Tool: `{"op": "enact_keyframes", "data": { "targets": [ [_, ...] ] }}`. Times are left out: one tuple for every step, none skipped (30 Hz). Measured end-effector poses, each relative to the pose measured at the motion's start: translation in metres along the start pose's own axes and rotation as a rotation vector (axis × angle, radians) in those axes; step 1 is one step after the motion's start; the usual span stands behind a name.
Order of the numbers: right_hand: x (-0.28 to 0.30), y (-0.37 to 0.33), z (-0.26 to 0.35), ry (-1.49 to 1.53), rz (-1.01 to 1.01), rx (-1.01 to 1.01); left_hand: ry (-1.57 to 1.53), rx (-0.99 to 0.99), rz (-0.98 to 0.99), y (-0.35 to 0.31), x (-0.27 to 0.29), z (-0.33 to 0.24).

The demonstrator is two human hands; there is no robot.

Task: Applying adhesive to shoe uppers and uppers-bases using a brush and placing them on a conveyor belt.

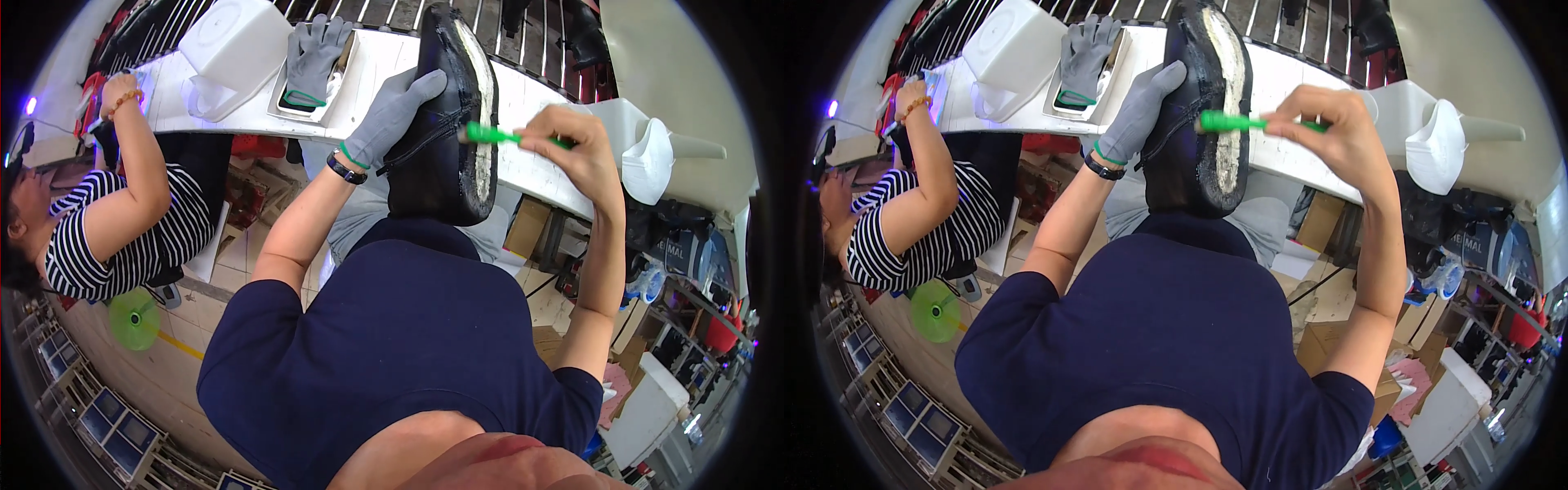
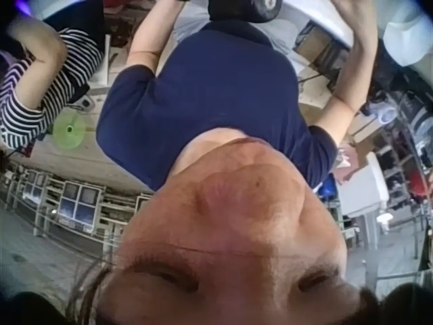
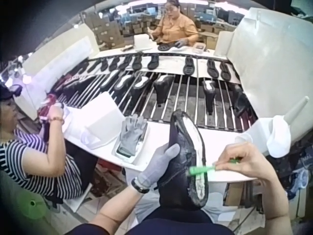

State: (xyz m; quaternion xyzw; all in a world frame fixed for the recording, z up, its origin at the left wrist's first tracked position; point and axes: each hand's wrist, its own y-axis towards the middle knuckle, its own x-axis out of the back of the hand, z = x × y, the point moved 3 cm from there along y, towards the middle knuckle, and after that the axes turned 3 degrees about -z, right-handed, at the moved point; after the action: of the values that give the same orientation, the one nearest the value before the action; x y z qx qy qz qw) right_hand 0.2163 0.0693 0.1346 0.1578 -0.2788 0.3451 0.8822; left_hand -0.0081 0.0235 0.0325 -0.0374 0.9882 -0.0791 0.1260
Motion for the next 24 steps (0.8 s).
{"op": "enact_keyframes", "data": {
  "targets": [
    [-0.001, -0.003, 0.001, 0.002, 0.084, -0.013, 0.036, 0.022, 0.001, 0.001, 0.0, 0.001],
    [-0.004, -0.006, 0.002, 0.01, 0.16, -0.017, 0.067, 0.049, -0.006, 0.002, 0.001, 0.003],
    [-0.005, -0.008, 0.003, 0.006, 0.183, -0.027, 0.064, 0.05, -0.01, 0.002, 0.001, 0.004],
    [-0.007, -0.01, 0.005, 0.082, 0.205, 0.002, 0.007, 0.091, 0.016, 0.003, 0.0, 0.007],
    [-0.008, -0.012, 0.006, 0.159, 0.232, 0.024, -0.051, 0.131, 0.044, 0.004, -0.001, 0.01],
    [-0.008, -0.013, 0.007, 0.158, 0.246, 0.032, -0.06, 0.134, 0.036, 0.005, -0.002, 0.013],
    [-0.008, -0.013, 0.008, 0.168, 0.25, 0.052, -0.102, 0.189, 0.058, 0.006, -0.003, 0.016],
    [-0.008, -0.012, 0.007, 0.152, 0.261, 0.041, -0.144, 0.243, 0.08, 0.006, -0.005, 0.02],
    [-0.007, -0.012, 0.007, 0.135, 0.271, 0.031, -0.15, 0.242, 0.072, 0.006, -0.005, 0.022],
    [-0.006, -0.01, 0.007, 0.133, 0.279, 0.034, -0.151, 0.307, 0.1, 0.006, -0.007, 0.025],
    [-0.007, -0.008, 0.007, 0.164, 0.297, 0.05, -0.151, 0.372, 0.129, 0.006, -0.007, 0.029],
    [-0.007, -0.006, 0.007, 0.192, 0.317, 0.059, -0.136, 0.386, 0.148, 0.006, -0.008, 0.031],
    [-0.007, -0.004, 0.007, 0.193, 0.32, 0.069, -0.143, 0.387, 0.152, 0.005, -0.009, 0.034],
    [-0.007, -0.001, 0.007, 0.197, 0.345, 0.065, -0.204, 0.428, 0.19, 0.003, -0.011, 0.038],
    [-0.008, 0.001, 0.007, 0.202, 0.371, 0.061, -0.265, 0.469, 0.228, 0.002, -0.013, 0.042],
    [-0.008, 0.003, 0.006, 0.202, 0.376, 0.064, -0.288, 0.523, 0.267, 0.001, -0.015, 0.047],
    [-0.008, 0.005, 0.006, 0.214, 0.377, 0.077, -0.291, 0.52, 0.263, 0.001, -0.016, 0.051],
    [-0.009, 0.008, 0.006, 0.226, 0.379, 0.091, -0.32, 0.527, 0.304, 0.001, -0.019, 0.055],
    [-0.009, 0.01, 0.006, 0.226, 0.382, 0.094, -0.349, 0.533, 0.346, 0.0, -0.022, 0.059],
    [-0.008, 0.012, 0.005, 0.224, 0.38, 0.099, -0.353, 0.546, 0.354, 0.0, -0.025, 0.064],
    [-0.008, 0.014, 0.004, 0.222, 0.377, 0.104, -0.352, 0.543, 0.351, 0.0, -0.028, 0.067],
    [-0.008, 0.016, 0.004, 0.222, 0.379, 0.108, -0.372, 0.531, 0.391, -0.001, -0.032, 0.069],
    [-0.008, 0.018, 0.003, 0.226, 0.382, 0.108, -0.373, 0.528, 0.41, -0.001, -0.034, 0.07],
    [-0.008, 0.02, 0.003, 0.236, 0.386, 0.105, -0.476, 0.619, 0.487, -0.006, -0.036, 0.071]
  ]
}}
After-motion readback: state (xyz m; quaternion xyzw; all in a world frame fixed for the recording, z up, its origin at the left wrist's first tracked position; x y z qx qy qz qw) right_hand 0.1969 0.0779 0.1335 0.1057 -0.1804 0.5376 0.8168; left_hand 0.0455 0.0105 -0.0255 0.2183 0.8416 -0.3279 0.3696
